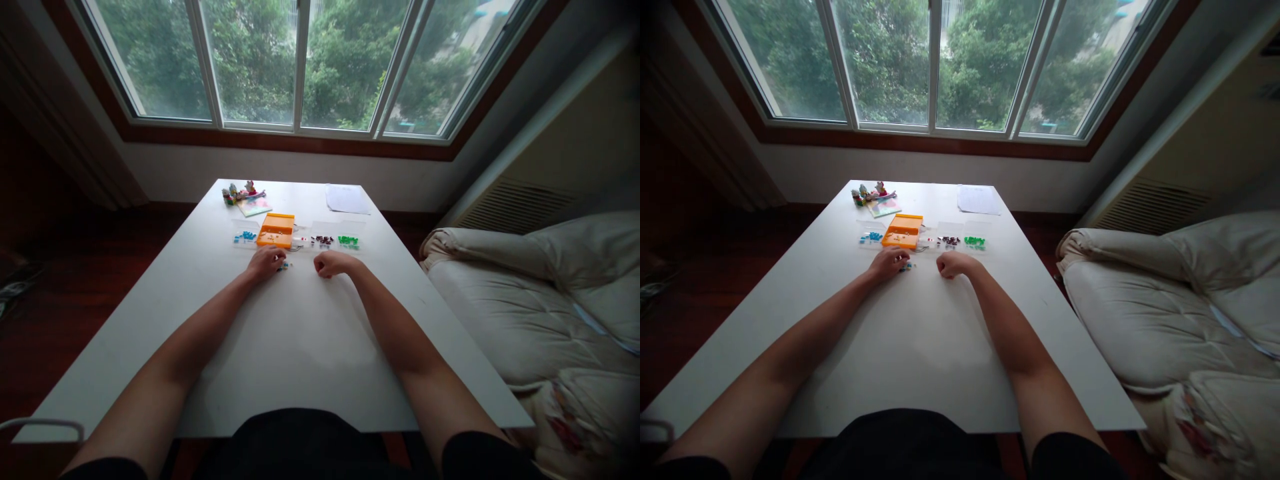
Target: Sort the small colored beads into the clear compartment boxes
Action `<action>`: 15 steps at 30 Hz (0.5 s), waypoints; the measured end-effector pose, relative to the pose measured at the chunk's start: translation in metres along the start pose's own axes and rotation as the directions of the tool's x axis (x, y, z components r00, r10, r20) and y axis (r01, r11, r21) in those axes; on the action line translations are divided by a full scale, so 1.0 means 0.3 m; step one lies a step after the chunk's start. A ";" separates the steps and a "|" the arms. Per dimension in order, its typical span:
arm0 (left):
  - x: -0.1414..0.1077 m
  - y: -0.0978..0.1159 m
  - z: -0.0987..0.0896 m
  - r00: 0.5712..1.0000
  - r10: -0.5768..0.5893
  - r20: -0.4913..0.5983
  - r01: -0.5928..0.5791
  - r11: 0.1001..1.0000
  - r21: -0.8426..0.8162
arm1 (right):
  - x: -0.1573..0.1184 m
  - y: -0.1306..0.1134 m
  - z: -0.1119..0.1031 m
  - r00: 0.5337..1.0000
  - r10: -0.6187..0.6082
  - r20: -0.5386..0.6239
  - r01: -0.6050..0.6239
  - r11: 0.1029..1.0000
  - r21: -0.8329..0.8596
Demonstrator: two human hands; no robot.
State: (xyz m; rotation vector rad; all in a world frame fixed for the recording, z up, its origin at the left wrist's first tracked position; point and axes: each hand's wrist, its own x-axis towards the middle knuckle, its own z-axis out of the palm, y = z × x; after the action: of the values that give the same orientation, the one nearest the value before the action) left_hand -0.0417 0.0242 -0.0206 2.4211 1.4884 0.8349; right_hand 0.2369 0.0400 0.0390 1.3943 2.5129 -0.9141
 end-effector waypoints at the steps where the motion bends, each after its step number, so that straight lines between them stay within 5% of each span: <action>1: 0.000 0.000 0.000 1.000 0.000 0.000 0.000 1.000 0.003 | 0.010 0.002 0.004 0.994 -0.048 -0.095 0.045 0.998 -0.033; 3: -0.001 0.000 0.001 1.000 0.005 0.003 -0.005 1.000 0.004 | 0.035 0.018 0.015 0.937 -0.091 -0.337 0.073 0.995 -0.063; 6: -0.001 -0.001 0.003 1.000 0.013 0.012 -0.013 1.000 -0.003 | 0.076 0.065 0.035 0.701 0.049 -0.711 -0.011 0.998 0.058; 9: -0.003 0.000 0.007 1.000 0.009 0.018 -0.009 1.000 -0.010 | 0.100 0.121 0.049 0.518 0.172 -0.838 0.007 0.979 0.206; 12: -0.004 0.003 0.010 1.000 0.009 0.022 -0.009 1.000 -0.009 | 0.106 0.153 0.056 0.481 0.220 -0.849 0.066 0.956 0.286; 15: -0.004 0.004 0.010 1.000 0.005 0.022 -0.005 1.000 -0.013 | 0.107 0.139 0.063 0.526 0.187 -0.830 0.101 0.955 0.279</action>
State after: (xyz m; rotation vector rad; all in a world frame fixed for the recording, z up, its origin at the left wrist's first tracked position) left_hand -0.0396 0.0230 -0.0228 2.4184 1.4650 0.8128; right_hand 0.2489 0.0690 -0.0072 2.5125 3.0198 -0.6909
